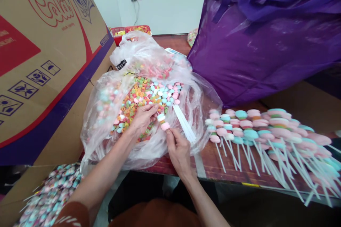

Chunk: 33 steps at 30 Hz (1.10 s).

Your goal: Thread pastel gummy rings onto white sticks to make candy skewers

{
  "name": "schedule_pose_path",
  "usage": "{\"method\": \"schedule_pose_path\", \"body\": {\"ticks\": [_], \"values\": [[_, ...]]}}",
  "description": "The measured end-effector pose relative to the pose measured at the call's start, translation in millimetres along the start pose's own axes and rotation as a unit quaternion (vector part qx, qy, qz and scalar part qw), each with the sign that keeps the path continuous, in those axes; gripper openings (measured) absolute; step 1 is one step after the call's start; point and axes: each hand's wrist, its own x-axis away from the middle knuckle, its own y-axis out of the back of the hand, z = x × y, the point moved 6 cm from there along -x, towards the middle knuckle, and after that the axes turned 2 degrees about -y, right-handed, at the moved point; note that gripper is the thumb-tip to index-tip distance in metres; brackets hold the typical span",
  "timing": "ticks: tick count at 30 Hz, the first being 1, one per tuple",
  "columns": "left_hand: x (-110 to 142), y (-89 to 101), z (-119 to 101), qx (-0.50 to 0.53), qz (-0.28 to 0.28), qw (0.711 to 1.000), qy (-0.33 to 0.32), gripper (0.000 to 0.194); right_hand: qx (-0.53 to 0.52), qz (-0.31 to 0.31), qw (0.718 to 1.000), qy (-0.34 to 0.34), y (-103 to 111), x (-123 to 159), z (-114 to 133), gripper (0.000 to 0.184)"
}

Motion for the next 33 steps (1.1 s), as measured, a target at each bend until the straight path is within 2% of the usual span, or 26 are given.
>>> {"method": "schedule_pose_path", "body": {"ticks": [15, 24, 29, 33], "values": [[5.4, 1.9, 3.0, 0.098, -0.05, 0.993, 0.045, 0.014, 0.005, -0.009, 1.0, 0.018, -1.6, 2.9, 2.1, 0.029], [10.6, 0.5, 5.1, 0.069, -0.017, 0.997, 0.017, 0.025, -0.01, -0.01, 1.0, -0.004, -2.1, 2.2, 0.3, 0.03], [13.0, 2.2, 4.8, 0.075, -0.022, 0.996, 0.034, 0.024, -0.015, 0.002, 1.0, -0.005, -3.2, 0.0, 1.2, 0.03], [12.9, 3.2, 2.7, 0.061, -0.029, 0.998, 0.014, 0.025, -0.003, 0.017, 1.0, 0.01, -3.0, -0.7, 3.1, 0.031]]}}
